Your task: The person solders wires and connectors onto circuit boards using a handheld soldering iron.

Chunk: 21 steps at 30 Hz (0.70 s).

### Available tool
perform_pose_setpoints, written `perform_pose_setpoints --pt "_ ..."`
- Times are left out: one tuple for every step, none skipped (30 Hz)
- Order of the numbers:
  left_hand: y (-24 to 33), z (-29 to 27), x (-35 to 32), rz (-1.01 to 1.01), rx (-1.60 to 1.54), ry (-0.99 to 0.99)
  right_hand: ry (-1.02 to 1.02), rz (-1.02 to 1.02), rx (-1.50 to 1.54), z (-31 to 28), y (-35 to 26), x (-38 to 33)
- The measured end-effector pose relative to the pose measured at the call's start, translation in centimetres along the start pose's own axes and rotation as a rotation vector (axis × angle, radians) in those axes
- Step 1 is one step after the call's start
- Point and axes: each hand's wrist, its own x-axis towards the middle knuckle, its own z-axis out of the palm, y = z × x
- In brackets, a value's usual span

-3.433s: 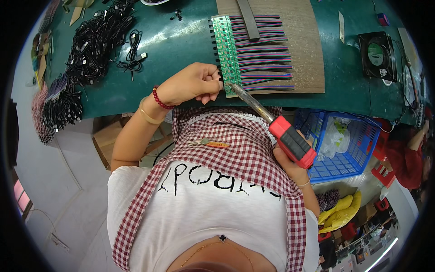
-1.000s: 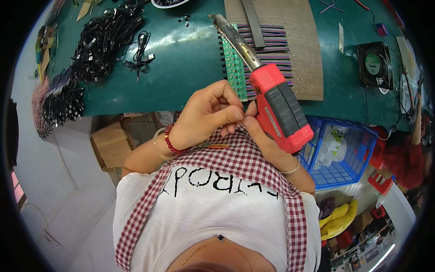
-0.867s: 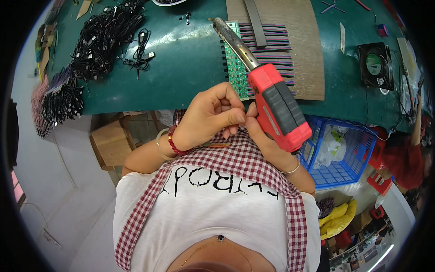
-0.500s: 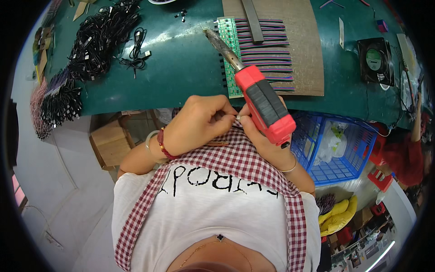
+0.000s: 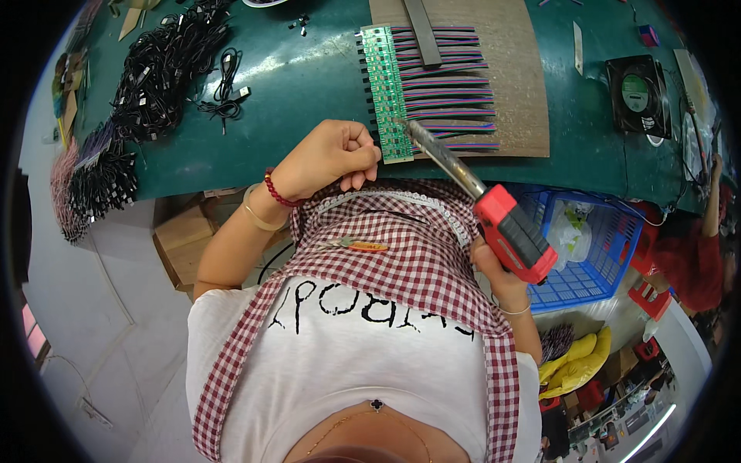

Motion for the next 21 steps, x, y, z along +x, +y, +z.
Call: perform_pose_setpoints --pt "0.0 -0.1 0.1 -0.01 0.0 -0.013 -0.032 0.015 0.047 -0.2 0.0 -0.3" --pt "0.1 -0.2 0.2 -0.021 0.0 -0.026 -0.031 0.016 0.047 -0.6 0.2 -0.8" --pt "0.0 -0.2 0.2 -0.021 0.001 -0.023 -0.03 0.032 0.039 -1.2 0.8 -1.3" --pt "0.0 -0.2 0.3 -0.027 0.01 -0.029 -0.031 0.048 0.031 -1.7 1.5 -1.7" --pt "0.0 -0.3 0.3 -0.032 0.019 -0.034 -0.034 0.048 0.033 -2.0 2.1 -2.0" --pt "0.0 -0.3 0.3 -0.034 0.018 -0.036 -0.014 0.045 -0.059 -2.2 2.6 -2.4" --pt "0.1 -0.4 0.4 -0.033 0.023 -0.042 0.005 0.042 -0.152 -2.3 2.9 -2.6" --pt "0.1 -0.4 0.4 -0.032 0.029 -0.047 0.005 0.043 -0.151 -2.3 2.8 -2.6" --pt "0.2 -0.4 0.3 -0.033 0.028 -0.046 -0.002 0.056 -0.186 -2.3 2.7 -2.5" --pt "0.2 -0.3 0.3 -0.037 0.027 -0.043 -0.01 0.067 -0.22 -2.2 2.6 -2.5" --pt "0.2 -0.3 0.3 -0.041 0.026 -0.04 -0.01 0.067 -0.22 -2.1 2.5 -2.4" --pt "0.3 -0.3 0.3 -0.041 0.026 -0.041 0.013 0.048 -0.257 -2.0 2.5 -2.4" --pt "0.3 -0.3 0.3 -0.038 0.027 -0.04 0.036 0.029 -0.294 -1.8 2.4 -2.3" --pt "0.3 -0.3 0.3 -0.036 0.028 -0.039 0.037 0.029 -0.295 -1.7 2.3 -2.2" --pt "0.3 -0.3 0.3 -0.035 0.029 -0.039 0.037 0.031 -0.314 -1.6 2.2 -2.1" --pt "0.3 -0.2 0.3 -0.036 0.031 -0.037 0.038 0.033 -0.333 -1.5 2.1 -2.0" --pt "0.3 -0.2 0.3 -0.036 0.033 -0.034 0.038 0.033 -0.333 -1.4 1.9 -1.9" --pt "0.3 -0.2 0.3 -0.036 0.032 -0.032 0.025 0.058 -0.318 -1.3 1.5 -1.7" --pt "0.2 -0.2 0.3 -0.033 0.037 -0.03 0.012 0.082 -0.303 -1.2 1.4 -1.6" --pt "0.2 -0.2 0.2 -0.031 0.041 -0.029 0.009 0.082 -0.303 -1.3 1.6 -1.8" --pt "0.2 -0.2 0.3 -0.031 0.041 -0.03 0.013 0.072 -0.322 -1.4 1.9 -2.1"
